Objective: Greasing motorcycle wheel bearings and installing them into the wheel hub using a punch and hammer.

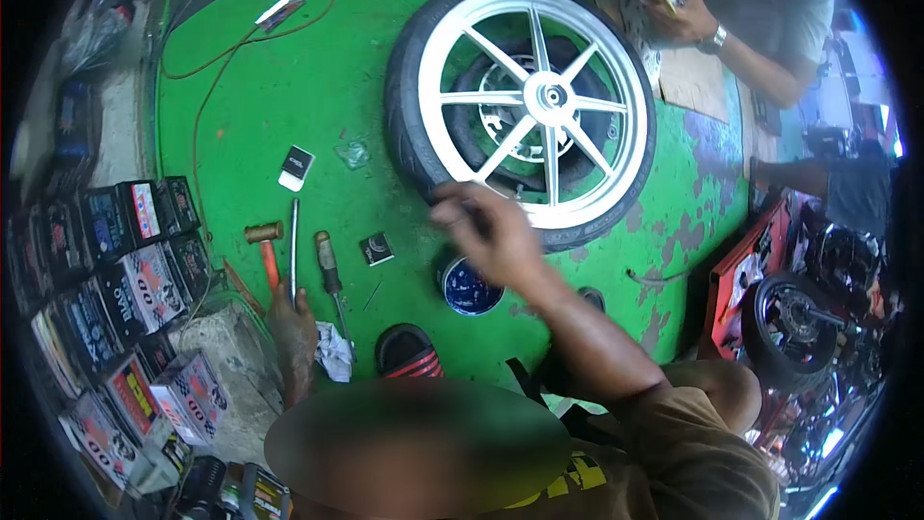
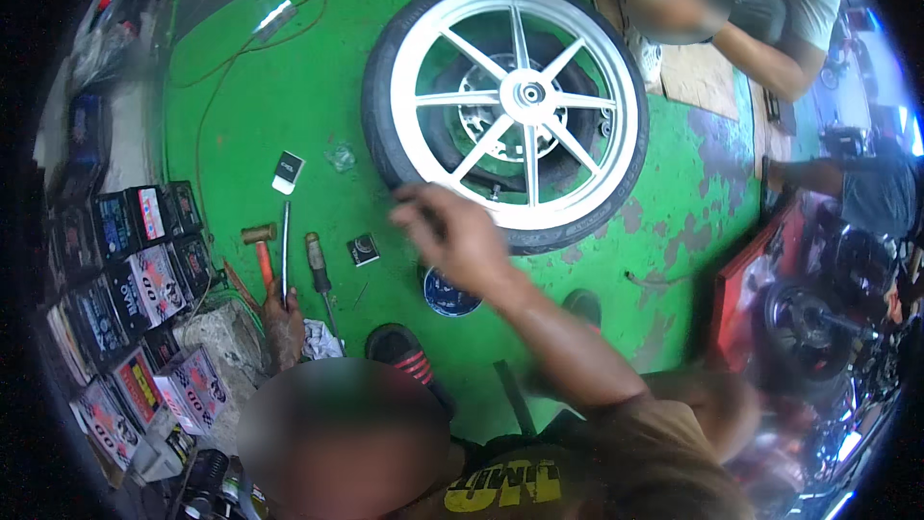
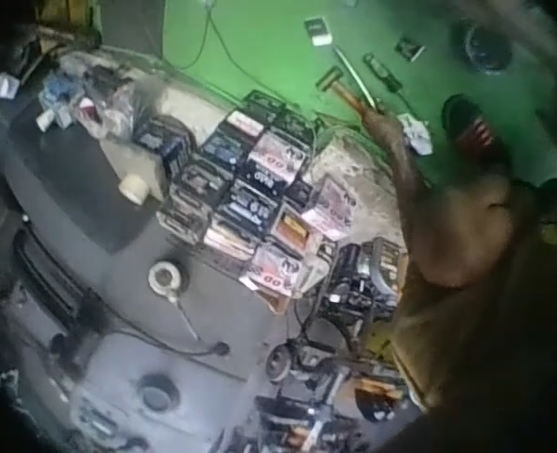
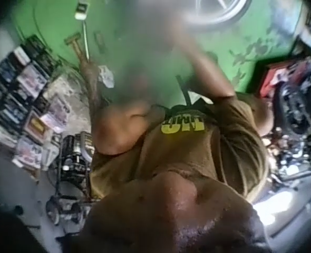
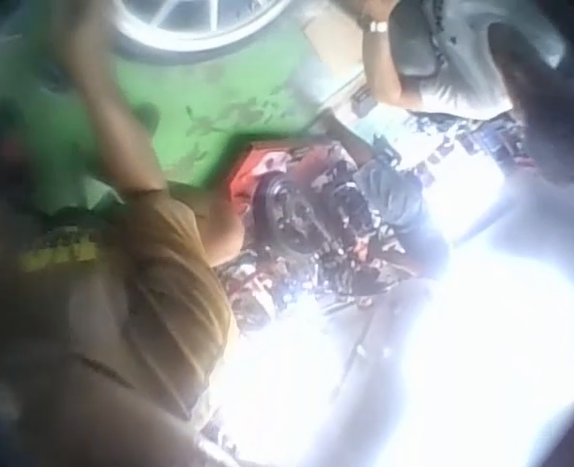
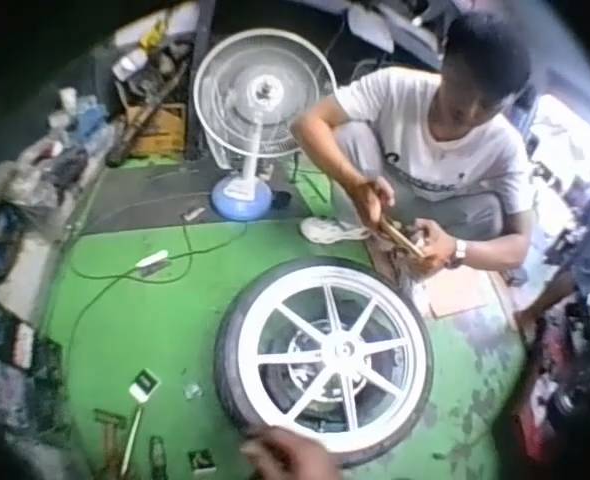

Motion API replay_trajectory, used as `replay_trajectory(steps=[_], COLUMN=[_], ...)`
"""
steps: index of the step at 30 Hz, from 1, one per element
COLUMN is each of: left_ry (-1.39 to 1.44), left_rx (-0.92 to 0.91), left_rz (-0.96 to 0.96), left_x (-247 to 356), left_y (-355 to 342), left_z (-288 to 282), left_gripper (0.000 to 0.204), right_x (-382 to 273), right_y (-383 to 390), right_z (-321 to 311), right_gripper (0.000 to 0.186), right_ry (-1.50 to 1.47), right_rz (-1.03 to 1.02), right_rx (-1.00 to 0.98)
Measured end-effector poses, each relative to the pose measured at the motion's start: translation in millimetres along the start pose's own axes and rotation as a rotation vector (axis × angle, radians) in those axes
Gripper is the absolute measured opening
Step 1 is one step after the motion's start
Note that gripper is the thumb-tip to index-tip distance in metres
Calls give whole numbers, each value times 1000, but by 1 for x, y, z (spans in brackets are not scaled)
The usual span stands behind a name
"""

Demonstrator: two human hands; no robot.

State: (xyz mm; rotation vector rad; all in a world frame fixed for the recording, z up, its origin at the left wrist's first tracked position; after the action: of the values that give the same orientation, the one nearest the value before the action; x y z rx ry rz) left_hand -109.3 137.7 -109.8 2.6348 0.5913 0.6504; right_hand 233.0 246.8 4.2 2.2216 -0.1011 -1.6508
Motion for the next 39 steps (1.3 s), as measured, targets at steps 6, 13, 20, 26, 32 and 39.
replay_trajectory(steps=[6,13,20,26,32,39], left_ry=[113,925,1187,1214,1137,895], left_rx=[134,-471,-308,-191,4,491], left_rz=[230,186,184,182,141,275], left_x=[87,242,277,236,178,86], left_y=[-15,-119,-98,-49,-15,44], left_z=[-43,17,23,-24,-107,-233], left_gripper=[48,72,63,59,53,50], right_x=[47,152,133,91,69,49], right_y=[35,1,8,44,37,-11], right_z=[-228,-311,-293,-271,-210,-99], right_gripper=[35,85,103,97,110,103], right_ry=[64,-324,-392,-443,-382,-628], right_rz=[-295,400,281,202,239,178], right_rx=[1026,739,843,759,603,384])
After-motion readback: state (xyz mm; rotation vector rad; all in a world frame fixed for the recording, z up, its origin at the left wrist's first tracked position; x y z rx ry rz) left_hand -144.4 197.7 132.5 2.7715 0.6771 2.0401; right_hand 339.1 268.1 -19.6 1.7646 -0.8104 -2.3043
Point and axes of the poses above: each hand's wrist, its own y-axis away from the middle knuckle, its own z-axis out of the palm, x = y × z, the point moved 6 cm from there along -y, towards the middle knuckle, and after that the axes turned 10 degrees about -y, right-handed, at the moved point
